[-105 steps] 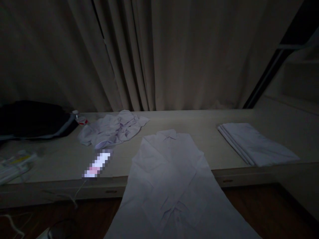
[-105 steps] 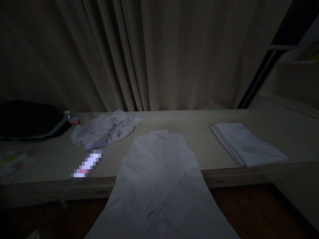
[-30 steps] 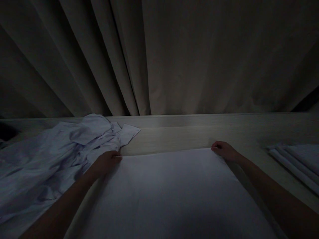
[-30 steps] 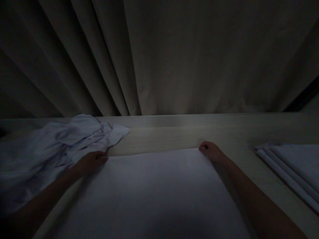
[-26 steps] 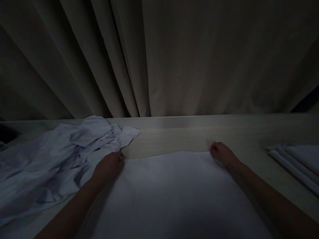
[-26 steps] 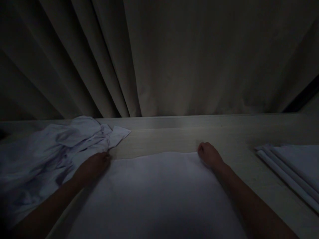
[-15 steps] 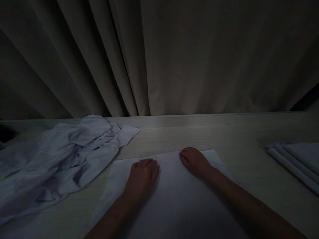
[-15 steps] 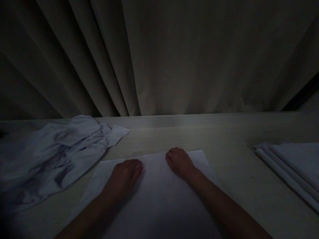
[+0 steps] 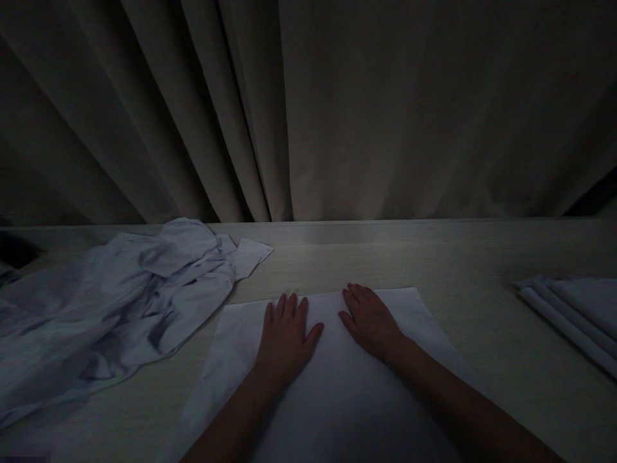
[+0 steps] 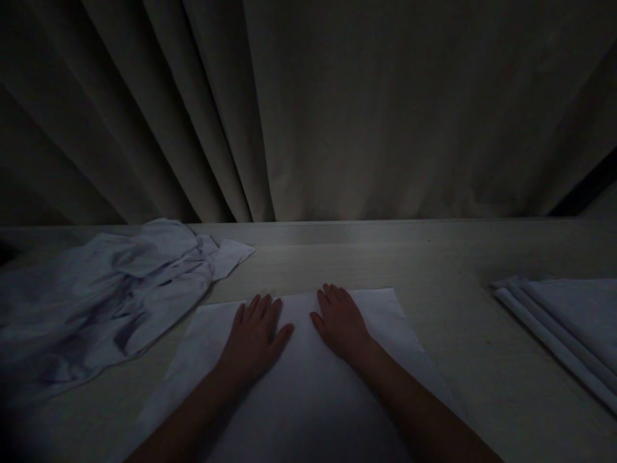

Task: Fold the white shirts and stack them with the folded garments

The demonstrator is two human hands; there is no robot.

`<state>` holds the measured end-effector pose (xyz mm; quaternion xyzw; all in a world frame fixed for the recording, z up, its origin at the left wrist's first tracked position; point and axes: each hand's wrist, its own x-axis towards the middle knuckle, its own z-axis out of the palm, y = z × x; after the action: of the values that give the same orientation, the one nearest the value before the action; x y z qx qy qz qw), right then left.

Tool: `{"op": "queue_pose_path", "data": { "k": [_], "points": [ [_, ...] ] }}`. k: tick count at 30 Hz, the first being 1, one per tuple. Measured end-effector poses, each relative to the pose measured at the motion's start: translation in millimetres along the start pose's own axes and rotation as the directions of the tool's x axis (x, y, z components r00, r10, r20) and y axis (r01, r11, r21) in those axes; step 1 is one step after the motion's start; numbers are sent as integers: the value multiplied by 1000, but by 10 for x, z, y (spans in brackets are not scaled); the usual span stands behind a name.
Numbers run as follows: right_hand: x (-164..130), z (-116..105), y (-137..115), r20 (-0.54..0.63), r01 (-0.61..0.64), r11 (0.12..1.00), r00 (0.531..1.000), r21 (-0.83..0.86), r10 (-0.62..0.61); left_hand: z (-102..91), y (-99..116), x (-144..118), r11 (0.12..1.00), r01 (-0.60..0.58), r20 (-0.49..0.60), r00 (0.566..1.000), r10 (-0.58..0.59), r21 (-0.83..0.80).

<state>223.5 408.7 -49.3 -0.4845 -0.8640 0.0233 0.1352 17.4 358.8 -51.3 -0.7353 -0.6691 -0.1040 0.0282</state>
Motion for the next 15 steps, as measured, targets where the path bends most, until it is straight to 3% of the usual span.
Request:
{"op": "queue_pose_path", "data": {
  "k": [10, 15],
  "points": [
    [-45, 220, 15, 21, -49, 998, 999, 45, 48, 194, -37, 1, 1000, 24, -19, 1000, -24, 18],
    [-175, -6, -105, 8, -68, 994, 998, 85, 68, -96, 27, -88, 999, 17, -32, 999, -15, 40]
  ]
}}
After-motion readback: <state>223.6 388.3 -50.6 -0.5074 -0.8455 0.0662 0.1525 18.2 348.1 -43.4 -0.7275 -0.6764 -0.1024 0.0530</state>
